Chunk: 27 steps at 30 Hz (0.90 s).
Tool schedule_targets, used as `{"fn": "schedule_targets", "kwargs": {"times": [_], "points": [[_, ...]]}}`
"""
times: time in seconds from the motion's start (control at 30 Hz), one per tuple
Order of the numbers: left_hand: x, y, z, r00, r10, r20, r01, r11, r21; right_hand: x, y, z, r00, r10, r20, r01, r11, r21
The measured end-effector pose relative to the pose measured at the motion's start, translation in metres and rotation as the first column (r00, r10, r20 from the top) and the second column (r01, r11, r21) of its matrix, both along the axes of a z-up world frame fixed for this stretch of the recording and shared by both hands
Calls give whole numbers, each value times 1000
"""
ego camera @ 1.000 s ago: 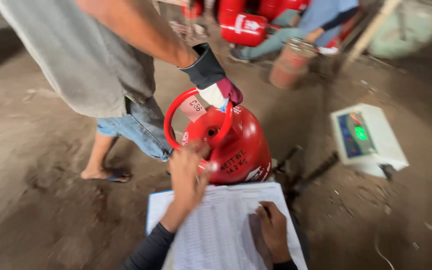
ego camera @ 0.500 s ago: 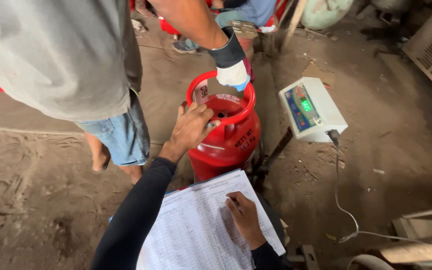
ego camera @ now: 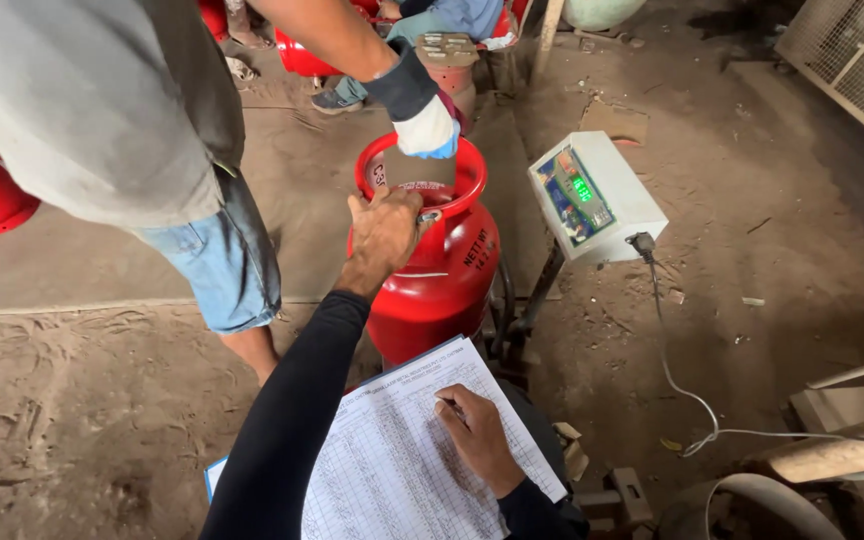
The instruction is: Weighing red gas cylinders on a digital scale and recording the weights in a logbook.
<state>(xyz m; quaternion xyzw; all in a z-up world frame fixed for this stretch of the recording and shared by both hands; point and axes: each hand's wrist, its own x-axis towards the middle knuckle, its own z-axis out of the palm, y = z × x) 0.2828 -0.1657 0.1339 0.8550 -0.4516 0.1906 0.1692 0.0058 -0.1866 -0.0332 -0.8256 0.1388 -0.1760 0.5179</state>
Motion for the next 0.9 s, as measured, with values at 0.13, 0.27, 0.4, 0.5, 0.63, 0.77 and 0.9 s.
{"fn": "schedule_targets", "kwargs": {"times": [0.13,0.27,0.4,0.5,0.63,0.77,0.9], "points": [[1,-9,-8,998,22,65,-23,1000,11,-3,2,9,1000,5,13,-6,1000,13],[-3,-6,-6,998,17,66,-17,1000,2,-4,7,17,1000,-3,-10,4,999,54],[-5,-3,3,1000,2,-28,-2,1000,-8,-4,13,15,998,55,-43,-57,997,-43],[-5,2,12,992,-30,-125,27,999,-23,-9,44,39,952,240,-192,-273,947,-168],[20,13,-6,922,-258,-290,158,932,-325,-16,84,48,739,461,-491,-627,737,-252],[-5,58,-9,852,-455,-257,175,711,-681,-15,104,-45,836,546,58,-342,600,-723],[-83,113,-55,565,-617,-548,-246,508,-825,-31,143,-115,849,527,49,-431,742,-514]]}}
